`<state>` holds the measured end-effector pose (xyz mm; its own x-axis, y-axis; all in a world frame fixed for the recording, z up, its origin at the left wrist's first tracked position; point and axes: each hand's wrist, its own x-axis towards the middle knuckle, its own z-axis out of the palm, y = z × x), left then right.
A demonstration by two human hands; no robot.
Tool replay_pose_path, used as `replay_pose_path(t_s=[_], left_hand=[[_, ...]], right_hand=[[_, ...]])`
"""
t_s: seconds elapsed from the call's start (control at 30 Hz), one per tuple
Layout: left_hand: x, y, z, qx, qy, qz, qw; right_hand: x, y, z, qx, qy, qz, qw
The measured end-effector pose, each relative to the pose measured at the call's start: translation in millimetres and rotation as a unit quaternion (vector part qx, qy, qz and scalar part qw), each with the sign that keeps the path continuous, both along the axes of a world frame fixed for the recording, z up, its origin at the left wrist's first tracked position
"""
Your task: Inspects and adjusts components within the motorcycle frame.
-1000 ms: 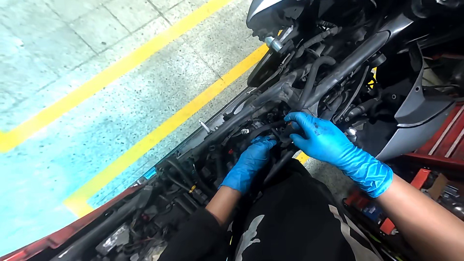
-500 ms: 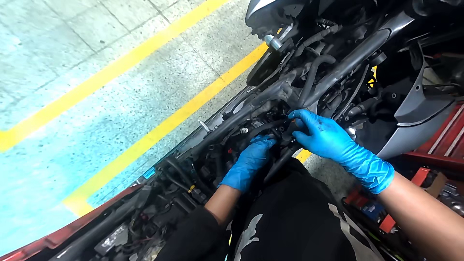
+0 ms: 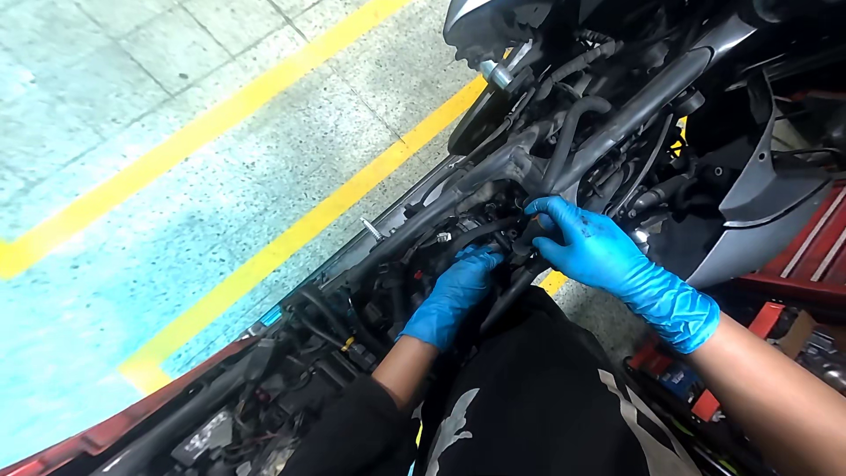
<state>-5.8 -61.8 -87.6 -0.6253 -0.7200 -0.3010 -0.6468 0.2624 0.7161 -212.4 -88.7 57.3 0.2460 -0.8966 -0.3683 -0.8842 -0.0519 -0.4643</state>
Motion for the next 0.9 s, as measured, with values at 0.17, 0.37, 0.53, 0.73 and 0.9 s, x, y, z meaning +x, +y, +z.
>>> replay_pose_path(t_s=[0.17, 0.37, 0.53, 0.73, 0.9], left_hand=[[-1, 0, 2, 0.009, -0.006, 0.004, 1.0], [0, 1, 1, 0.001, -0.001, 0.007, 1.0], [0, 0, 3, -0.004, 0.007, 0.005, 1.0], [-2, -1, 6, 0.002, -0.002, 0.009, 1.0], [-4, -1, 5, 0.004, -0.024, 0.006, 1.0]], right_hand=[[2, 0, 0, -0.005, 0.001, 0.0, 1.0], [2, 3, -3, -0.031, -0.001, 0.012, 0.999], [3, 4, -3, -0.044, -0.01, 0.018, 0.999], [2, 0, 3, -0.03, 0.042, 0.037, 0.998], [5, -23, 17, 0.048, 0.189, 0.104, 0.975]])
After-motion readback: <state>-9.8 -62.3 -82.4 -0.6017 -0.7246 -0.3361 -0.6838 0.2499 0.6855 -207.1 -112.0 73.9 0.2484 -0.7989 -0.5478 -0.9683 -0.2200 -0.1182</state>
